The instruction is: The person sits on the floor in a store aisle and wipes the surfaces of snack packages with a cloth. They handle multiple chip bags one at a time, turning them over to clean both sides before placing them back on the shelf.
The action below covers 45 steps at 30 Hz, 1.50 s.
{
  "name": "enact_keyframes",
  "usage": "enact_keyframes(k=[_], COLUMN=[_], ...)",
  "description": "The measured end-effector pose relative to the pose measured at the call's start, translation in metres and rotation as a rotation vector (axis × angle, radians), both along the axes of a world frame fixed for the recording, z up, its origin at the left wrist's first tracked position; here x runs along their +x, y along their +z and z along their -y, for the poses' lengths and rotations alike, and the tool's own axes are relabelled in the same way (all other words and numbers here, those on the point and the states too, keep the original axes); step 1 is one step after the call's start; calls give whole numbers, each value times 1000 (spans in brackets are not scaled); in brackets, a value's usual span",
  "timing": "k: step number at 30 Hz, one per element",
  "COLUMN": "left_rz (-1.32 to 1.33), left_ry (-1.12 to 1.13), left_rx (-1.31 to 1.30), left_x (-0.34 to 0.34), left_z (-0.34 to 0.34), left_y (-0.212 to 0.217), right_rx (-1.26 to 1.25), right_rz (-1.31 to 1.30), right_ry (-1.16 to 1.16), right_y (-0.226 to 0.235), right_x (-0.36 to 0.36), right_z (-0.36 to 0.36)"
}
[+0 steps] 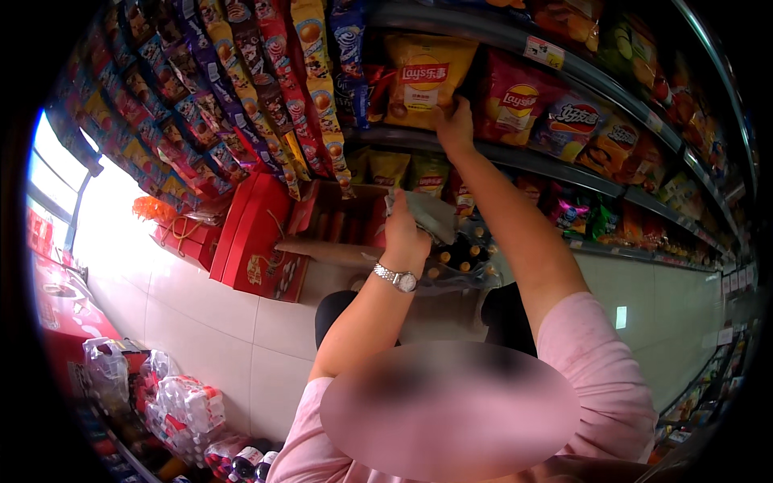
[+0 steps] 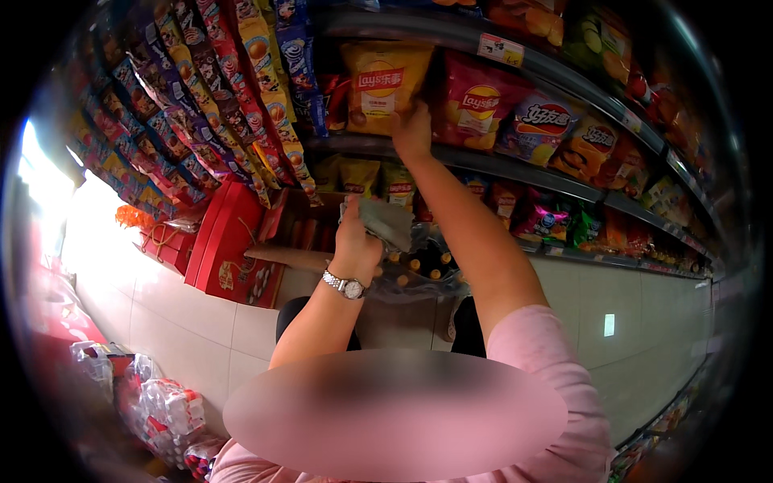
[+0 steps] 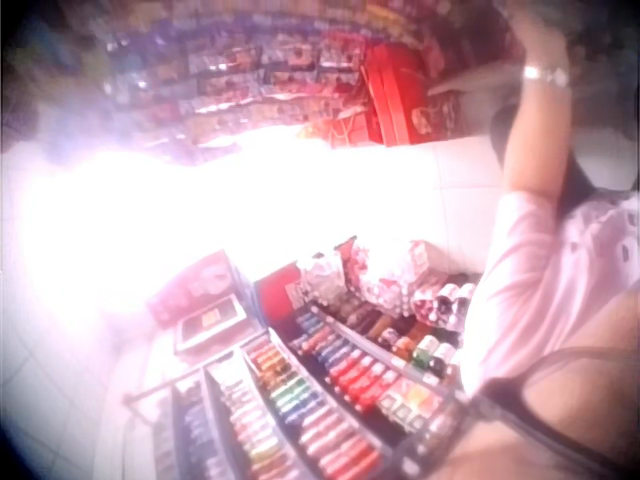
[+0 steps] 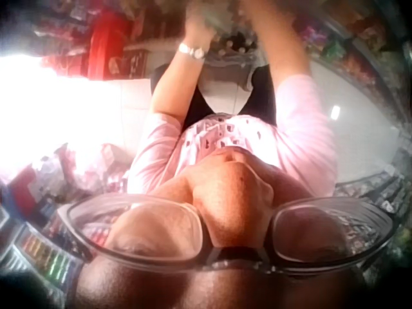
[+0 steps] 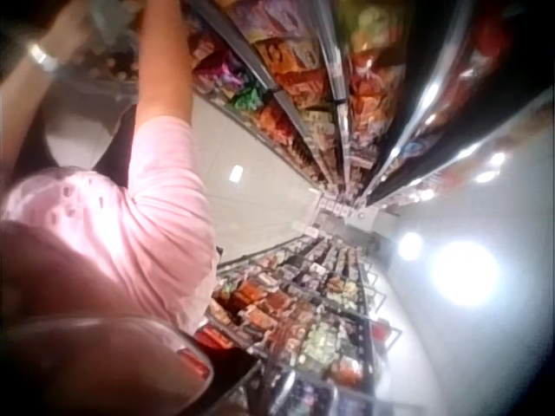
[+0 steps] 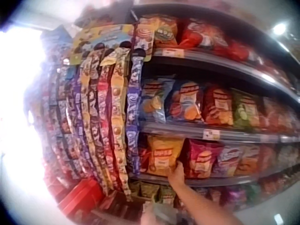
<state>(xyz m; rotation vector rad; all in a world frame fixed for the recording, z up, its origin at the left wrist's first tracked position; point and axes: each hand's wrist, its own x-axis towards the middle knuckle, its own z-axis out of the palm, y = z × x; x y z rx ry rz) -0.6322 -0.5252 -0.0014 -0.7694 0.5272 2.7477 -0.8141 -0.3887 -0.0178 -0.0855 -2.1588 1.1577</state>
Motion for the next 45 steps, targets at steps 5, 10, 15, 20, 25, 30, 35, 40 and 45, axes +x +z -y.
enact_keyframes(k=[5,10,15,20,25,30,35,40,45], left_rz=[-20,-42,-70,-80,-78,-107,-33,-98,-324], left_ry=[-32,-31,-18,-12,-7,-72,-75,-36,1], left_rx=[-26,-34,-65,-53,-56,-78,-83,-74,-305], left_x=[1,-2,-5,-1,1,0,-1,-1,-5], left_z=[-4,-7,-9,-7,-10,-12,-10,-13,-6], left_y=[-1,-9,-21,-17,-5,2,-7,-10,-5], right_rx=[46,108,1,-473,-535,-637,-694,-534,-477], right_rz=[5,-33,-104,-301,-257,-238,-163,-231,-289], right_ry=[-80,28,101,21,-91,28,276,314,231], right_y=[6,5,-2,41,87,98,99,102,130], right_x=[-2,39,91,88,65,66,85,110,172], right_z=[3,-1,-31,-90,-150,-158,-159,-156,-119])
